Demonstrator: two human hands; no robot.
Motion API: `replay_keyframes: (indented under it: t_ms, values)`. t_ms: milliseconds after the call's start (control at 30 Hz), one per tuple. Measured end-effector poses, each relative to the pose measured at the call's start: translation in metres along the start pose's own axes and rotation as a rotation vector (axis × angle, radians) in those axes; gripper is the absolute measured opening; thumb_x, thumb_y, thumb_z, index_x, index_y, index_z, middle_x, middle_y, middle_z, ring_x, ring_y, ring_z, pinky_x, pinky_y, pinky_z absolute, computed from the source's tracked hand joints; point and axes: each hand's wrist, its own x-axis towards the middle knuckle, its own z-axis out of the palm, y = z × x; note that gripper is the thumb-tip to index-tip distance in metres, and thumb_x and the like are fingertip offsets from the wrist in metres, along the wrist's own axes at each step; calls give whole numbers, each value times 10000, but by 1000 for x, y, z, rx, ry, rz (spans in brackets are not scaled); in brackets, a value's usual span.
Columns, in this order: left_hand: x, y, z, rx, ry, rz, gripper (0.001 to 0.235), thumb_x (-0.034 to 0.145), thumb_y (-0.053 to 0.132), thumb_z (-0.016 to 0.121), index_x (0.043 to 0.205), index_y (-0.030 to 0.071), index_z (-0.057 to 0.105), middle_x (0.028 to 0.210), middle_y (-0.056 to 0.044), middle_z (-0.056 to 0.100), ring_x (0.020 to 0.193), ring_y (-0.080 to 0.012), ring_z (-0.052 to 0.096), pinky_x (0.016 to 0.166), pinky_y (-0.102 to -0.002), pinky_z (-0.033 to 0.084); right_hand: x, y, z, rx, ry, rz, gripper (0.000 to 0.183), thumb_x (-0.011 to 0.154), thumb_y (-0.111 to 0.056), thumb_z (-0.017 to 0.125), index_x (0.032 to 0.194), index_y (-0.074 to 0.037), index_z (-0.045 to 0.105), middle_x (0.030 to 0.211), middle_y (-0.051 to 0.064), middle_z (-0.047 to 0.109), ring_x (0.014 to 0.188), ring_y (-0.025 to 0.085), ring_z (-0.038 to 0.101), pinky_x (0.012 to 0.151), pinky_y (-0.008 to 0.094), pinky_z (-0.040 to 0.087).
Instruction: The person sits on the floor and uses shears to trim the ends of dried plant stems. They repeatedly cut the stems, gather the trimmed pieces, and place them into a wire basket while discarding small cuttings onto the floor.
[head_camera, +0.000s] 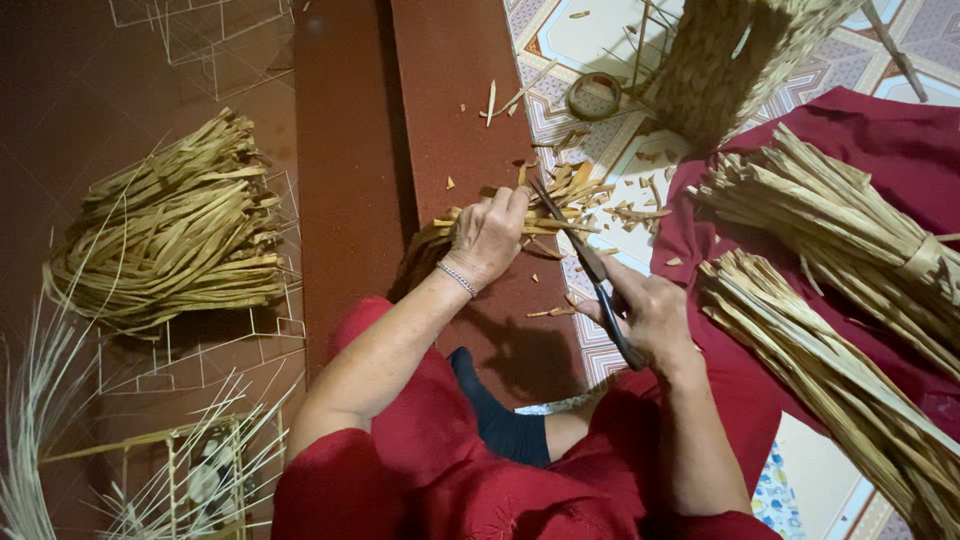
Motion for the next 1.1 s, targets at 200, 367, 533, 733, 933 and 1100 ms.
replay_keyframes:
  t_ms: [200,367,533,733,933,1100]
  values:
    - [2,-3,-7,-106,46,-63,345,749,-52,686,1084,30,662,891,-165,703,733,-347,716,638,-462,574,-3,7,20,131,165,-88,555,927,-299,779,1371,-5,623,720,140,613,607,272,631,580,397,499]
    - [10,-20,-19,-584,-152,-510,159,868,117,763,1006,61,706,788,-40,683,719,-193,673,645,-371,551,-11,23,22,444,315,170,442,1030,-164,626,1425,34,598,757,1,604,648,74,588,580,252,474]
    - [13,-44,-10,-940,-90,-477,212,922,214,777,1060,57,741,851,87,711,757,-23,627,681,-229,534,-11,31,28,509,319,290,450,1029,-161,559,1430,36,611,711,-25,567,611,45,529,553,219,428]
    - [7,-62,-1,-1265,-107,-648,249,990,291,722,899,60,706,721,81,555,616,-16,450,543,-212,384,-14,24,30,511,223,109,546,990,-282,654,1433,33,591,812,1,610,670,73,550,617,239,451]
    - [11,-56,-23,-1168,-214,-881,478,909,555,687,771,102,622,618,58,524,503,-38,506,437,-218,400,-11,17,35,505,104,13,693,923,-368,740,1437,59,555,932,79,646,812,134,611,765,284,518]
    - [16,-52,-40,-1313,-184,-923,544,892,651,630,843,112,574,599,34,503,471,-44,463,411,-220,375,-10,14,38,466,89,-8,702,909,-405,747,1415,51,577,926,96,640,829,169,617,783,308,515]
